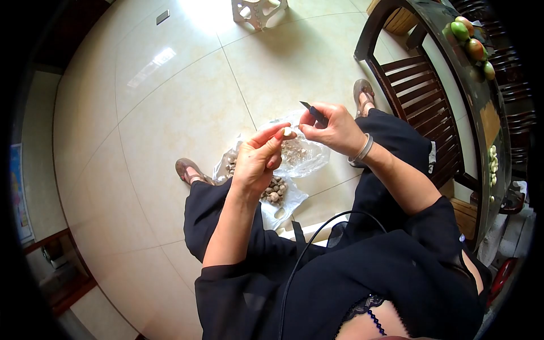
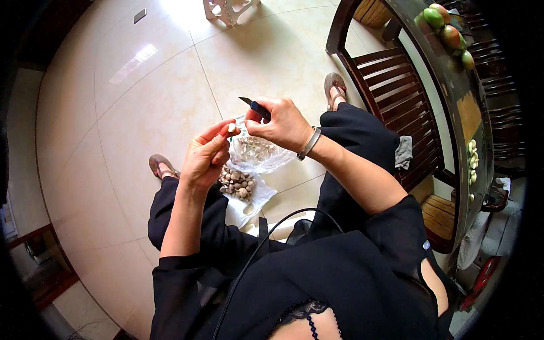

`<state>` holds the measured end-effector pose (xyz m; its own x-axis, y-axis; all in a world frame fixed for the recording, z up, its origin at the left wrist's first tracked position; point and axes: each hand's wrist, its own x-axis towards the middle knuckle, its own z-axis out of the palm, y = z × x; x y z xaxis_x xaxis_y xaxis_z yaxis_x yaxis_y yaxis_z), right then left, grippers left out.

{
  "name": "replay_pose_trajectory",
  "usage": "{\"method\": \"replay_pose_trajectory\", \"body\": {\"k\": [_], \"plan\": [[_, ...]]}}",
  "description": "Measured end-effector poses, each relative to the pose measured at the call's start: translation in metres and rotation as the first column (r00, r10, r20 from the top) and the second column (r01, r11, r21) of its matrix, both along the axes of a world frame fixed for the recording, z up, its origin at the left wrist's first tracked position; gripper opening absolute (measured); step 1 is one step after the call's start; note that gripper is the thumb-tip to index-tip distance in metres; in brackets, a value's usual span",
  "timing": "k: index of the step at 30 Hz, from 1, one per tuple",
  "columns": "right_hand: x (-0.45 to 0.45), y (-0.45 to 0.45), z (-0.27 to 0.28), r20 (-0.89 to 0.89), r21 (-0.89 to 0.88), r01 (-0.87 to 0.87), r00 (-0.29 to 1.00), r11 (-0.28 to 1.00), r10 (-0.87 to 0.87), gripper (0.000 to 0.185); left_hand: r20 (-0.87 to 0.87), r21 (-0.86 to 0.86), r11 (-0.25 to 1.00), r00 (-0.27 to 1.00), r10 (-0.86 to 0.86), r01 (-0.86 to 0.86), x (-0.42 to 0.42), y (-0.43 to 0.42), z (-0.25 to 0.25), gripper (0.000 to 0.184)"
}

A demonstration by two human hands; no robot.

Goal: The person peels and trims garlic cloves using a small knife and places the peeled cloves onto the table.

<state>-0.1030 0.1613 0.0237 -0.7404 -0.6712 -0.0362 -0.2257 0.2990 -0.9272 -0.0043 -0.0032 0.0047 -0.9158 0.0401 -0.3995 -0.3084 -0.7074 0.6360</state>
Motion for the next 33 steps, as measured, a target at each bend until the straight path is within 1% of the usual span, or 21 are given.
{"method": "replay_pose_trajectory", "body": {"k": [2,6,8,9,11,14,15,17,18,20,21,23,24,26,27,29,30,33], "plan": [[0.0,0.001,0.0,0.02,0.001,-0.03,0.999,1.0,0.03,0.012,0.063,0.004,0.999,0.998,0.031,-0.031,0.0,0.0,0.0,0.028],[0.001,0.0,-0.001,0.048,-0.015,-0.048,0.998,0.999,0.048,0.012,0.08,-0.013,0.999,0.996,0.041,-0.04,0.0,-0.001,-0.001,0.024],[0.001,0.0,-0.003,0.055,-0.054,-0.055,0.997,0.997,0.057,0.012,0.06,0.036,0.998,0.997,0.057,-0.059,0.001,-0.001,-0.003,0.021],[0.001,0.0,-0.002,0.057,-0.056,-0.056,0.997,0.997,0.059,0.012,0.062,0.034,0.998,0.996,0.059,-0.061,0.001,-0.001,-0.004,0.021],[0.001,0.0,0.0,0.162,-0.022,-0.056,0.985,0.998,0.059,0.015,0.09,0.05,0.997,0.994,0.056,-0.06,-0.001,-0.001,-0.005,0.018],[0.001,0.0,0.005,0.196,-0.009,-0.095,0.976,0.995,0.095,0.017,0.096,0.045,0.995,0.992,0.079,-0.084,-0.001,0.001,-0.003,0.017],[0.001,0.0,0.004,0.197,-0.01,-0.097,0.976,0.995,0.097,0.017,0.098,0.043,0.995,0.992,0.081,-0.085,-0.001,0.001,-0.003,0.017],[0.002,0.0,0.004,0.137,-0.041,-0.133,0.981,0.99,0.137,0.018,0.096,0.044,0.996,0.992,0.077,-0.082,-0.001,0.001,-0.003,0.018],[0.002,-0.001,0.003,0.138,-0.042,-0.134,0.981,0.99,0.139,0.018,0.097,0.043,0.996,0.992,0.078,-0.083,-0.001,0.001,-0.002,0.018],[0.003,-0.003,0.002,0.135,-0.115,-0.127,0.981,0.985,0.142,0.019,0.104,0.049,0.995,0.991,0.082,-0.088,-0.001,0.002,0.0,0.018],[0.003,-0.003,0.001,0.136,-0.116,-0.128,0.98,0.985,0.143,0.019,0.104,0.049,0.995,0.991,0.083,-0.089,-0.001,0.002,-0.001,0.018],[0.004,-0.002,0.001,0.063,-0.097,-0.145,0.987,0.985,0.151,0.023,0.097,0.11,0.992,0.994,0.048,-0.059,-0.001,0.002,-0.001,0.018],[0.005,-0.003,0.004,0.063,-0.097,-0.146,0.986,0.985,0.152,0.023,0.098,0.109,0.992,0.994,0.049,-0.06,-0.001,0.002,-0.001,0.018],[0.006,-0.004,0.012,-0.168,0.13,-0.155,0.97,0.979,0.176,0.026,0.081,0.159,0.987,0.997,-0.001,-0.011,-0.001,0.001,-0.001,0.018],[0.006,-0.005,0.008,-0.168,0.129,-0.156,0.97,0.979,0.176,0.026,0.081,0.159,0.987,0.997,-0.001,-0.012,-0.001,0.001,-0.002,0.018],[0.008,-0.007,-0.002,-0.315,0.064,-0.138,0.937,0.988,0.151,0.039,0.033,0.193,0.981,0.999,-0.001,-0.005,0.0,0.001,-0.002,0.018],[0.009,-0.007,0.0,-0.341,0.098,-0.137,0.926,0.986,0.163,0.04,0.033,0.193,0.981,0.999,0.0,-0.006,0.0,0.001,-0.002,0.018],[0.009,-0.007,-0.003,-0.352,0.12,-0.134,0.921,0.984,0.168,0.042,0.012,0.189,0.982,1.0,-0.009,0.006,0.001,0.001,-0.001,0.017]]}}
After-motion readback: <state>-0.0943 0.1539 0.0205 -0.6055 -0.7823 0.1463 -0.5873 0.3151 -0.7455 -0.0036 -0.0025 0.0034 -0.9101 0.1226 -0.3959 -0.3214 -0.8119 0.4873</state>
